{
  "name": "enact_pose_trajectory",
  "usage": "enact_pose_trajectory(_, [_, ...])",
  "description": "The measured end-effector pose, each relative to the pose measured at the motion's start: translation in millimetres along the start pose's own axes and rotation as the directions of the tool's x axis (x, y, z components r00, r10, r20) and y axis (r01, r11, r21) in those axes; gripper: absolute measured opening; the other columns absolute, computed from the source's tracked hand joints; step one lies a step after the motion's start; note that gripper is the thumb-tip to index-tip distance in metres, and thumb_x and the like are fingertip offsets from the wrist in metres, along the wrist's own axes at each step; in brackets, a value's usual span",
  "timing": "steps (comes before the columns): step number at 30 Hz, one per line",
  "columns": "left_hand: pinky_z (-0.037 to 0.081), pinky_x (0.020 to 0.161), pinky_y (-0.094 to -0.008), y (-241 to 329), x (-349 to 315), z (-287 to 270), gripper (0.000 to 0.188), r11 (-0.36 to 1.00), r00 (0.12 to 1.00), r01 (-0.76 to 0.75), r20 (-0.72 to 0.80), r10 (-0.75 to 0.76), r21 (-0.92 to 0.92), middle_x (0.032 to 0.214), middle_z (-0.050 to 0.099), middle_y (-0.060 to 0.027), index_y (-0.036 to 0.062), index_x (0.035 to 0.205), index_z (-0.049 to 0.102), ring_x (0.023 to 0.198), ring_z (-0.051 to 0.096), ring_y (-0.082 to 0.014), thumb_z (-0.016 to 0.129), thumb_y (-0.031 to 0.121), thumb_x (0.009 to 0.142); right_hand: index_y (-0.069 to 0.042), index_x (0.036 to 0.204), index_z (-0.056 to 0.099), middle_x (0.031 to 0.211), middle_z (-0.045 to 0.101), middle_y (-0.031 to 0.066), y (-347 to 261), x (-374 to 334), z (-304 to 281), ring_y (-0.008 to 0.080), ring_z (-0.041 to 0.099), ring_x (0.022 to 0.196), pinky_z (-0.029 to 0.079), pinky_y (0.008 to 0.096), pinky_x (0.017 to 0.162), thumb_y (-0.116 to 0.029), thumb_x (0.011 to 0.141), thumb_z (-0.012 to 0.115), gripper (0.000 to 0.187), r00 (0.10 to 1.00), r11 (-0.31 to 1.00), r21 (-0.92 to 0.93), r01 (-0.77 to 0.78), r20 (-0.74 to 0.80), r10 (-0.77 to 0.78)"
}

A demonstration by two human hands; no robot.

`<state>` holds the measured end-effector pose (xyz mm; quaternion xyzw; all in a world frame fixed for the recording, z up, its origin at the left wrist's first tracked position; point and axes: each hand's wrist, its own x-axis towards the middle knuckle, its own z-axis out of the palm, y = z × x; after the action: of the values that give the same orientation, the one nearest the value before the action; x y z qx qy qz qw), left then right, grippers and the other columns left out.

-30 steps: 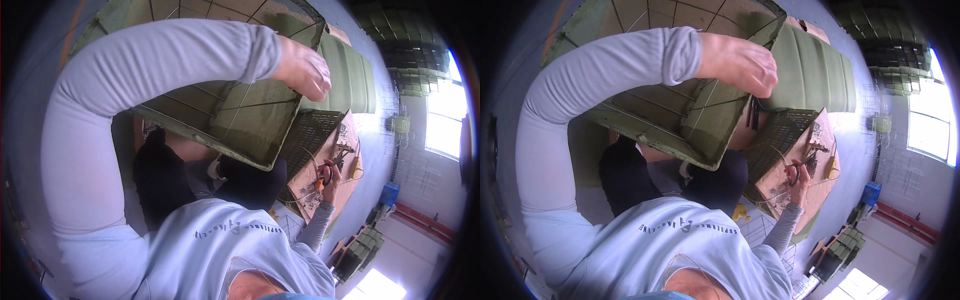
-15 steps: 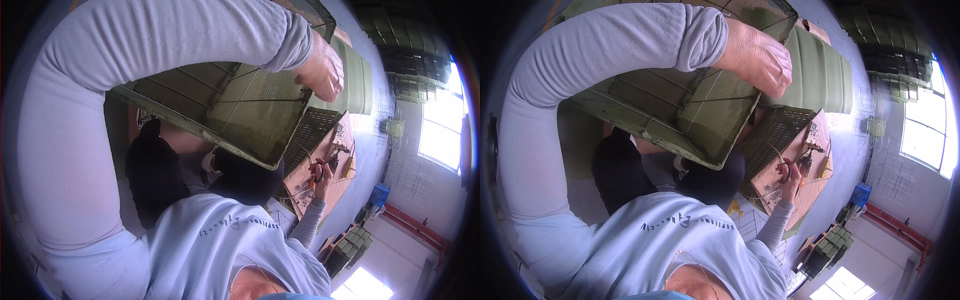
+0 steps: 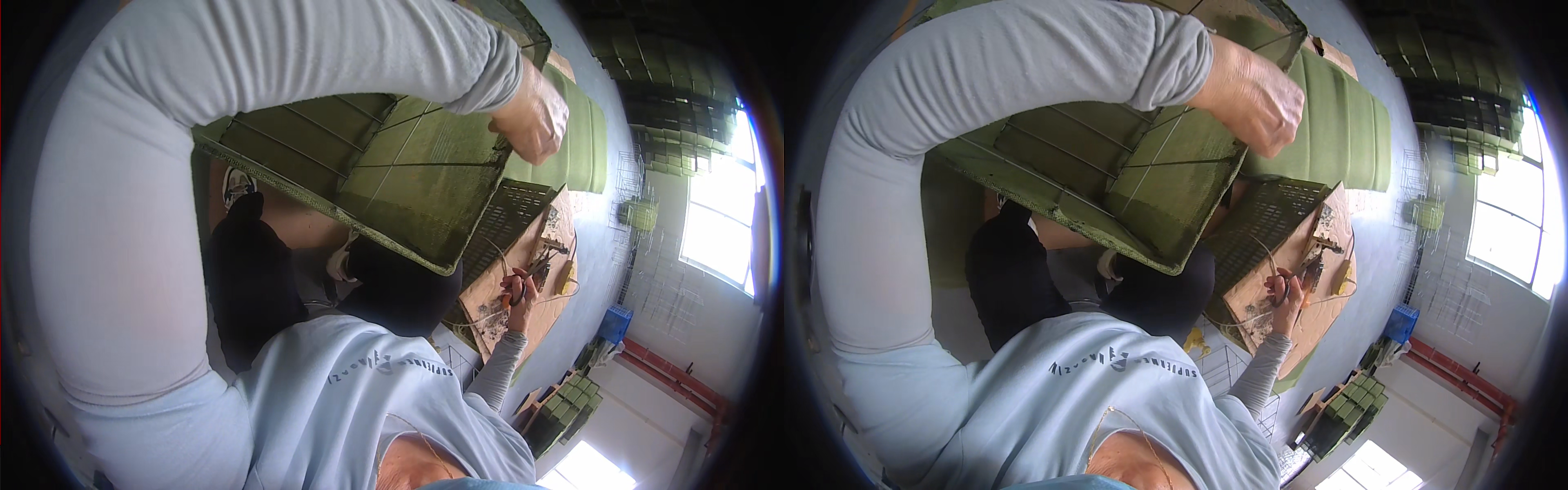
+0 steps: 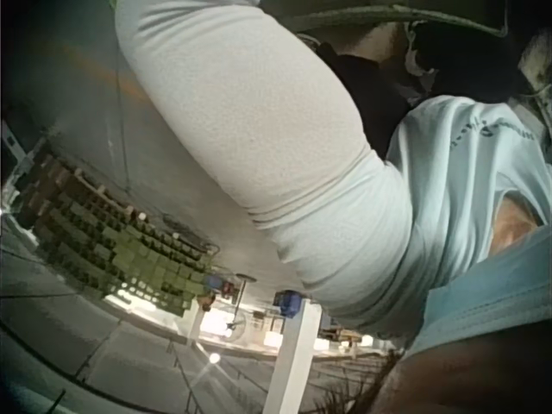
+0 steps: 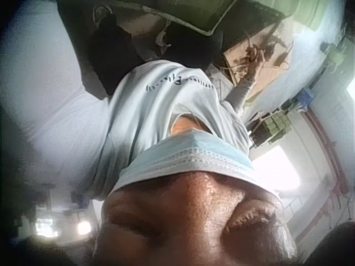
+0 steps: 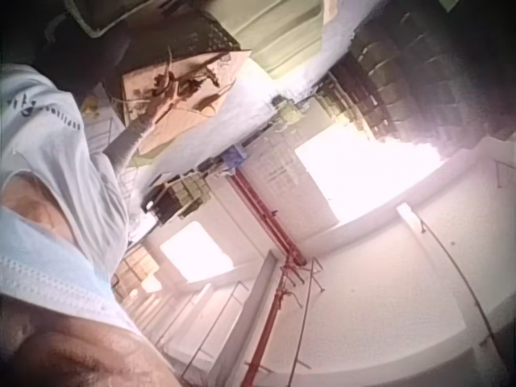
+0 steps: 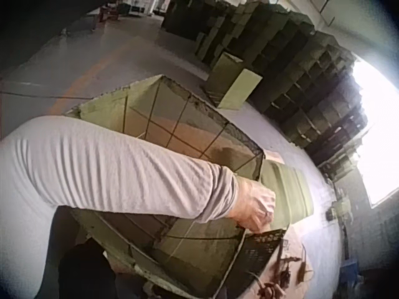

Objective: The person is assembling fabric storage bins by inserting metal wire frames and securing them with hot glue and scissors.

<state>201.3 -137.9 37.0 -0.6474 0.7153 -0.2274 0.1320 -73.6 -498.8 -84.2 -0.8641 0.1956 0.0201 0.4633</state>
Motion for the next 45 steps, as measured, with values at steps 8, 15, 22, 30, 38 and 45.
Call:
enact_pose_trajectory(8, [0.053, 0.063, -0.0291, 8, -4, -3, 0.006, 0.991, 0.987, -0.120, -0.104, 0.125, 0.055, 0.069, 0.065, -0.0035, 0.0029, 0.067, 0.065, 0.068, 0.064, -0.0187, 0.065, 0.005, 0.073, 0.003, 0.104, 0.059, 0.080, 0.063, 0.0043, 0, 0, 8, 0.0102, 0.059, 0.070, 0.045, 0.0213, 0.060, -0.023, 0.092, 0.055, 0.029, 1.000, 0.999, -0.030, 0.016, 0.002, -0.016])
enact_pose_trajectory(15, [0.055, 0.069, -0.0292, 10, -12, -12, 0.010, 0.989, 0.993, -0.102, 0.062, 0.096, 0.107, 0.083, 0.067, -0.0066, -0.0022, 0.078, 0.064, 0.074, 0.064, -0.0172, 0.066, 0.008, 0.078, 0.003, 0.109, 0.058, 0.084, 0.064, 0.0047, 9, 15, 14, 0.0099, 0.059, 0.074, 0.044, 0.0212, 0.064, -0.028, 0.094, 0.053, 0.034, 0.997, 0.995, -0.082, 0.051, 0.067, -0.046])
enact_pose_trajectory(22, [0.048, 0.062, -0.0316, 19, -74, -28, 0.016, 0.962, 0.941, 0.230, -0.219, -0.258, -0.145, 0.065, 0.052, -0.0119, -0.0037, 0.072, 0.050, 0.065, 0.053, -0.0222, 0.056, 0.010, 0.078, 0.001, 0.111, 0.057, 0.083, 0.063, 0.0033, 14, 17, 20, 0.0097, 0.058, 0.076, 0.044, 0.0216, 0.066, -0.024, 0.093, 0.055, 0.031, 1.000, 1.000, 0.007, 0.017, 0.025, -0.017])
enact_pose_trajectory(30, [0.055, 0.064, -0.0314, 137, -100, -90, 0.026, 0.108, 0.785, 0.581, 0.521, -0.334, -0.807, 0.086, 0.065, -0.0145, -0.0063, 0.088, 0.061, 0.078, 0.064, -0.0260, 0.068, 0.013, 0.074, 0.001, 0.113, 0.056, 0.083, 0.063, 0.0025, 31, 46, 45, 0.0081, 0.057, 0.074, 0.043, 0.0206, 0.065, -0.025, 0.092, 0.058, 0.034, 0.991, 0.998, 0.050, -0.023, 0.133, 0.017])
enact_pose_trajectory(38, [0.057, 0.067, -0.0326, 167, -93, -80, 0.037, 0.298, 0.709, 0.615, 0.346, -0.615, -0.730, 0.089, 0.065, -0.0187, -0.0085, 0.096, 0.062, 0.084, 0.066, -0.0290, 0.070, 0.015, 0.069, 0.001, 0.113, 0.057, 0.084, 0.064, 0.0022, 31, 53, 55, 0.0083, 0.059, 0.076, 0.044, 0.0210, 0.067, -0.025, 0.091, 0.059, 0.034, 0.987, 1.000, 0.008, -0.030, 0.157, 0.028])
enact_pose_trajectory(45, [0.057, 0.068, -0.0340, 155, -90, -90, 0.030, 0.201, 0.741, 0.620, 0.480, -0.470, -0.759, 0.086, 0.065, -0.0202, -0.0084, 0.091, 0.063, 0.083, 0.067, -0.0289, 0.067, 0.004, 0.064, 0.001, 0.115, 0.056, 0.088, 0.064, 0.0033, 38, 59, 68, 0.0098, 0.060, 0.078, 0.046, 0.0218, 0.069, -0.021, 0.092, 0.058, 0.032, 0.982, 1.000, -0.019, -0.022, 0.186, 0.025])
